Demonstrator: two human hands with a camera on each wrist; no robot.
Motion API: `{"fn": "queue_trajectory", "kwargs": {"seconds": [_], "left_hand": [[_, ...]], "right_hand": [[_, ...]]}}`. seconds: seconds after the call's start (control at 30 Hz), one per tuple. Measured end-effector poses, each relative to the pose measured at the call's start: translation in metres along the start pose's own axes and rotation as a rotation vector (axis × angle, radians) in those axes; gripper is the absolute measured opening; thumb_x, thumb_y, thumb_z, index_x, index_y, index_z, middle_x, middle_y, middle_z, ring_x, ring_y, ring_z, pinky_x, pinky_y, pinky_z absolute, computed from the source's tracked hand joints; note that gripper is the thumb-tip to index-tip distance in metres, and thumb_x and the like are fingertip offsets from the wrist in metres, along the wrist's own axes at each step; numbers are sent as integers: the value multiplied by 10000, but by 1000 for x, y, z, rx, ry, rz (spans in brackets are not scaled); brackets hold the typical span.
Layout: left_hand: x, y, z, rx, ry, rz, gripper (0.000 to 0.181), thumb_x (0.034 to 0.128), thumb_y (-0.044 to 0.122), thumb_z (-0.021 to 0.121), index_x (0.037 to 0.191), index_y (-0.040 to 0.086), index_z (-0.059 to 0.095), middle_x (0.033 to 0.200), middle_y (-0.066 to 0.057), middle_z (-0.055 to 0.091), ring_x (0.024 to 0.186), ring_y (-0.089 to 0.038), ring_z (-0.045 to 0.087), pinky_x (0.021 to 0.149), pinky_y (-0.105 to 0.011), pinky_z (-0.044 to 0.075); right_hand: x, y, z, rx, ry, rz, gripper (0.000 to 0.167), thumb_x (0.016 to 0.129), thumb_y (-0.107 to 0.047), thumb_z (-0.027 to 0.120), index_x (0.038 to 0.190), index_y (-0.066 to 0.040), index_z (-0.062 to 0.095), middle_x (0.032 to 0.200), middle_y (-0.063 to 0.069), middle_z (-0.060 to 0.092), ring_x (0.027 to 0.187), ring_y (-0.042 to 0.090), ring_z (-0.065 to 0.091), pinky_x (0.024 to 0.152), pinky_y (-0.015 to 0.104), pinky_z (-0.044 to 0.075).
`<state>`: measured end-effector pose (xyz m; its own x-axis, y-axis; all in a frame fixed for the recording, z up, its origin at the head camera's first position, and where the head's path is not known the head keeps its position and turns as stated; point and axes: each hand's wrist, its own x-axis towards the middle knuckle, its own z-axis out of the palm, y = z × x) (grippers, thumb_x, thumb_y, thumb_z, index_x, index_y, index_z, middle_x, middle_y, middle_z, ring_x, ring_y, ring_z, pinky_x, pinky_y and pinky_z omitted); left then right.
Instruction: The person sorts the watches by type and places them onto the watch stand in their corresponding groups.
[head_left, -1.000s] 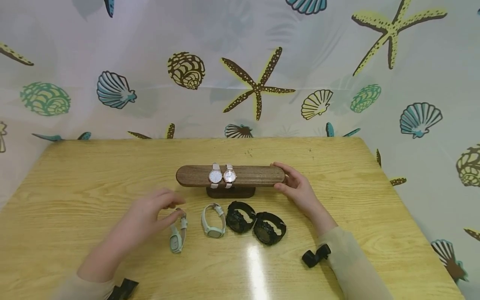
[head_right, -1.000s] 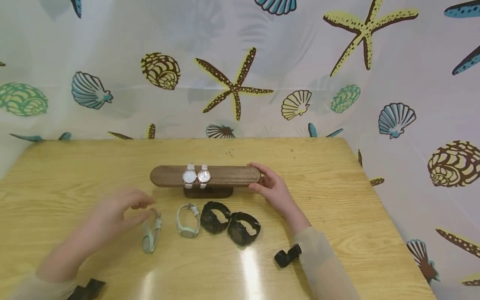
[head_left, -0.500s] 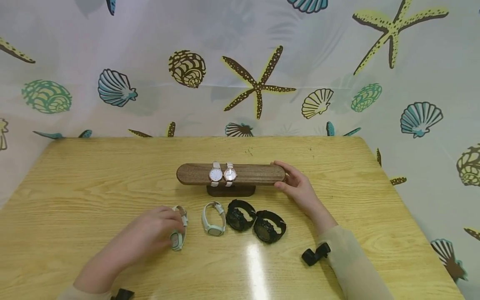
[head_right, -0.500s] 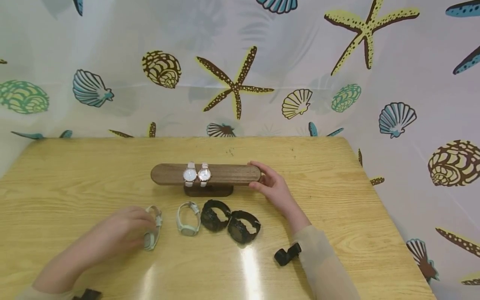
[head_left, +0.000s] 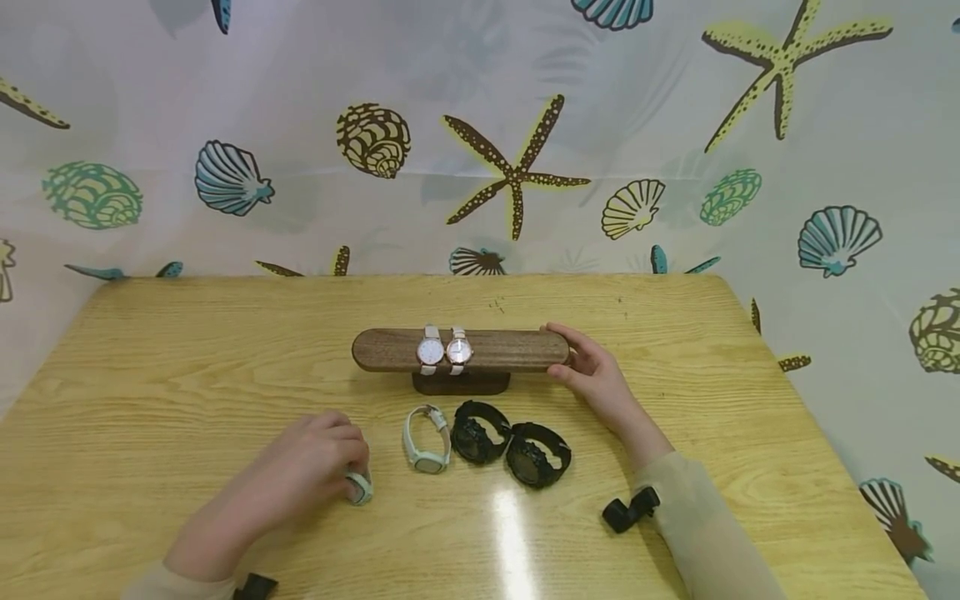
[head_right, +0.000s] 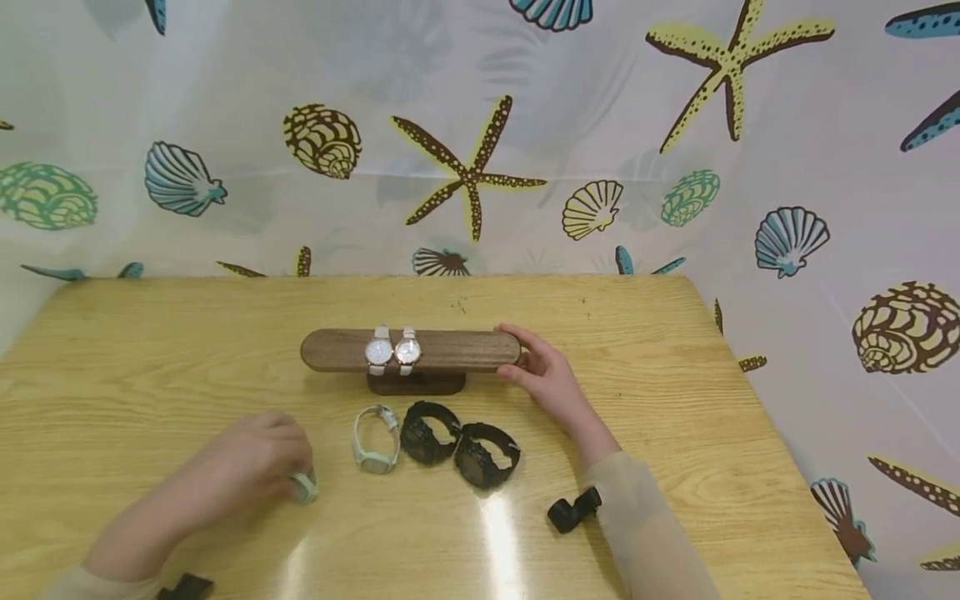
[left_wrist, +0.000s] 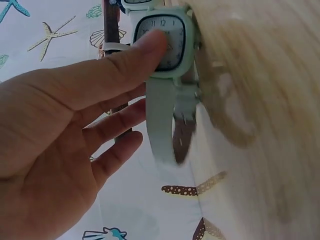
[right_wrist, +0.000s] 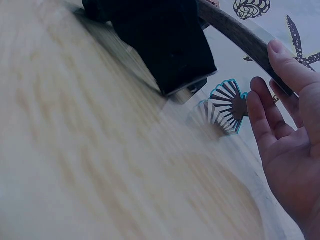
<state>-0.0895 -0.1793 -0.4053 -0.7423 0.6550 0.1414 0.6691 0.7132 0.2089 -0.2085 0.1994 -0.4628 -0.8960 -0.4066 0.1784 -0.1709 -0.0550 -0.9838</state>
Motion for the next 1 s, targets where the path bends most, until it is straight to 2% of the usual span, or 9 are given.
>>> {"fn": "queue_trajectory", "kwargs": {"seconds": [0.17,0.3,0.4,0.5,0.57,0.7,0.83,1.0], "left_hand": [[1,1,1,-50,-29,-48,264,701,274,830,699,282,567,728,210,514,715,-44,463,669,-339,415],[4,3,-6,-155,-41,-151,270,760,198,799,688,256,545,680,182,479,638,-23,428,601,-259,412],[9,2,-17,-216,-16,-209,261,779,118,777,697,226,554,698,151,516,640,-33,462,559,-229,431],[18,-2,-32,-219,33,-223,238,781,89,773,714,208,578,734,127,562,684,-56,511,586,-251,452],[24,-3,-41,-234,62,-245,215,785,78,768,731,191,593,751,100,588,680,-81,520,559,-257,444],[36,-5,-57,-316,99,-335,135,826,106,740,796,141,612,804,31,603,684,-133,495,544,-275,400],[46,-8,-64,-386,191,-424,115,865,147,715,875,82,621,831,-29,599,713,-184,486,558,-298,387],[55,-13,-63,-436,397,-526,201,902,226,683,934,38,620,837,-83,614,721,-203,494,559,-258,403]], "right_hand": [[0,1,1,7,-4,0,581,908,-128,664,1441,-127,433,1462,74,398,1264,281,453,901,314,496],[-1,1,1,8,-5,3,595,903,-154,673,1444,-120,427,1463,73,395,1268,281,448,903,314,496],[-1,0,2,11,-8,0,591,907,-153,669,1444,-121,426,1469,74,386,1278,286,438,914,317,490],[0,-1,2,13,-9,0,581,914,-132,658,1446,-122,424,1473,72,381,1286,284,430,924,316,484],[0,-2,1,11,-8,0,579,918,-114,649,1448,-110,416,1473,72,382,1287,284,430,929,315,482],[0,-2,1,5,-11,-5,571,926,-74,628,1451,-85,404,1473,83,382,1285,288,431,933,316,483],[0,-2,0,-2,-14,-7,555,932,-57,614,1448,-103,417,1473,84,384,1281,292,436,934,319,484],[0,-3,1,3,-17,-4,556,928,-78,627,1444,-125,427,1476,77,382,1291,283,429,952,324,475]]}}
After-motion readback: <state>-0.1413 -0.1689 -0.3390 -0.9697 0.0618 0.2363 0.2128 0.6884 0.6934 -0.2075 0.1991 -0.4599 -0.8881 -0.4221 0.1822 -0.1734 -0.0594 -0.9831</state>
